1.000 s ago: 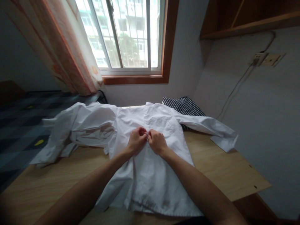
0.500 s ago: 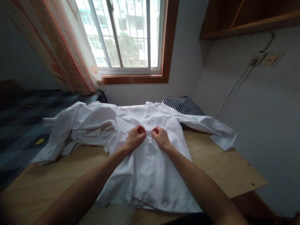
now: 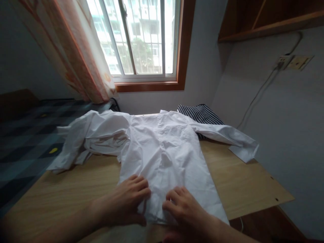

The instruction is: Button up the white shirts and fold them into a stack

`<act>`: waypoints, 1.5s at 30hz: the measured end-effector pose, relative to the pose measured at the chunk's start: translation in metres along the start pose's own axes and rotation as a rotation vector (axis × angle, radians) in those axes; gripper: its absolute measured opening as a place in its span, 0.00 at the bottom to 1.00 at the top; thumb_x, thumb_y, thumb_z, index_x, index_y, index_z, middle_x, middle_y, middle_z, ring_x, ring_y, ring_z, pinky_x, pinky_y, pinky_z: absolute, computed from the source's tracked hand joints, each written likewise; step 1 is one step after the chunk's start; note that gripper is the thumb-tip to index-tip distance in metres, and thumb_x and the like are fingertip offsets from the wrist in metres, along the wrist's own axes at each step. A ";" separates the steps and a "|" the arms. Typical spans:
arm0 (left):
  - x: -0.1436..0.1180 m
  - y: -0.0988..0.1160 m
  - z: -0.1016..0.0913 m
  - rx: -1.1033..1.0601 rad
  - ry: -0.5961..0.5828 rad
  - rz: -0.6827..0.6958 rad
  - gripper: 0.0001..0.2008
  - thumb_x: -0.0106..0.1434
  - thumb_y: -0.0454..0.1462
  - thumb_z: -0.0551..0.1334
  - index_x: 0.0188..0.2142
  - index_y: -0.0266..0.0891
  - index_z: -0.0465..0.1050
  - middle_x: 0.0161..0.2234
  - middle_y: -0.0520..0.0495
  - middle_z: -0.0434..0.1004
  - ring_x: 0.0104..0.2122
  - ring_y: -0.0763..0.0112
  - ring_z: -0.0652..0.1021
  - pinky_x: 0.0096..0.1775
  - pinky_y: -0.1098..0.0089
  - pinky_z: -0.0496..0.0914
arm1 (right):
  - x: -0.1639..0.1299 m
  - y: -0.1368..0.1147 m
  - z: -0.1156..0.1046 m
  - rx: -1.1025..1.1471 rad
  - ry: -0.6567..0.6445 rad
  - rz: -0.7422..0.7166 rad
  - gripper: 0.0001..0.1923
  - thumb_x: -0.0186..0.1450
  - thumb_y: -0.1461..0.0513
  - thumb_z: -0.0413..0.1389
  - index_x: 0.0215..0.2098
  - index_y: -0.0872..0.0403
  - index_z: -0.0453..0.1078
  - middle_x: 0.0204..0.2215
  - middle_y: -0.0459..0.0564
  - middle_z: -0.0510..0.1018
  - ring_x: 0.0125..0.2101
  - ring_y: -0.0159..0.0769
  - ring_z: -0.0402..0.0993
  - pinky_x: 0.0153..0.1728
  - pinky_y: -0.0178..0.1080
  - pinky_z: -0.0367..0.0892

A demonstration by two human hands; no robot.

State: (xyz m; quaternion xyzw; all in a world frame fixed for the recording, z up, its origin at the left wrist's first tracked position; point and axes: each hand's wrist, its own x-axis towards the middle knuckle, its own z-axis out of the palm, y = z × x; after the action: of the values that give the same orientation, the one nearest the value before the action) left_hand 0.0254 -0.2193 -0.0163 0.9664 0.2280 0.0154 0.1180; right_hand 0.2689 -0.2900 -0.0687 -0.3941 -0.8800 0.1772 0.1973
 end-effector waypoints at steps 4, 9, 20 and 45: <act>-0.008 -0.005 0.016 0.003 0.122 -0.057 0.12 0.67 0.41 0.56 0.29 0.39 0.69 0.30 0.47 0.74 0.31 0.68 0.72 0.41 0.65 0.61 | -0.006 0.003 0.020 0.032 0.107 0.085 0.07 0.66 0.65 0.51 0.31 0.51 0.68 0.31 0.51 0.74 0.34 0.40 0.69 0.36 0.41 0.64; -0.015 -0.007 0.003 -0.152 0.402 -0.139 0.13 0.66 0.42 0.58 0.28 0.40 0.72 0.23 0.52 0.75 0.26 0.73 0.73 0.42 0.68 0.65 | -0.009 0.015 -0.012 0.427 0.199 0.288 0.08 0.67 0.58 0.52 0.32 0.51 0.69 0.28 0.48 0.74 0.30 0.35 0.70 0.32 0.36 0.64; -0.010 0.032 -0.012 -0.155 -0.005 0.132 0.09 0.63 0.41 0.64 0.29 0.39 0.73 0.21 0.52 0.75 0.21 0.73 0.74 0.25 0.74 0.60 | -0.024 0.024 -0.087 0.488 -0.325 0.162 0.10 0.66 0.57 0.55 0.33 0.55 0.72 0.33 0.49 0.75 0.35 0.34 0.71 0.39 0.35 0.63; 0.071 -0.034 0.026 0.051 0.155 -0.372 0.08 0.63 0.34 0.51 0.35 0.38 0.69 0.35 0.45 0.74 0.33 0.64 0.75 0.33 0.68 0.64 | 0.105 0.017 -0.020 -0.410 -0.096 0.504 0.12 0.65 0.65 0.48 0.39 0.59 0.73 0.37 0.60 0.79 0.38 0.42 0.77 0.37 0.36 0.66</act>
State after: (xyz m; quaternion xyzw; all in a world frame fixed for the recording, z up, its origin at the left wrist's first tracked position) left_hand 0.0764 -0.1635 -0.0512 0.9062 0.4113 0.0619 0.0764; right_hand 0.2249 -0.1958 -0.0379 -0.6223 -0.7803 0.0580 0.0221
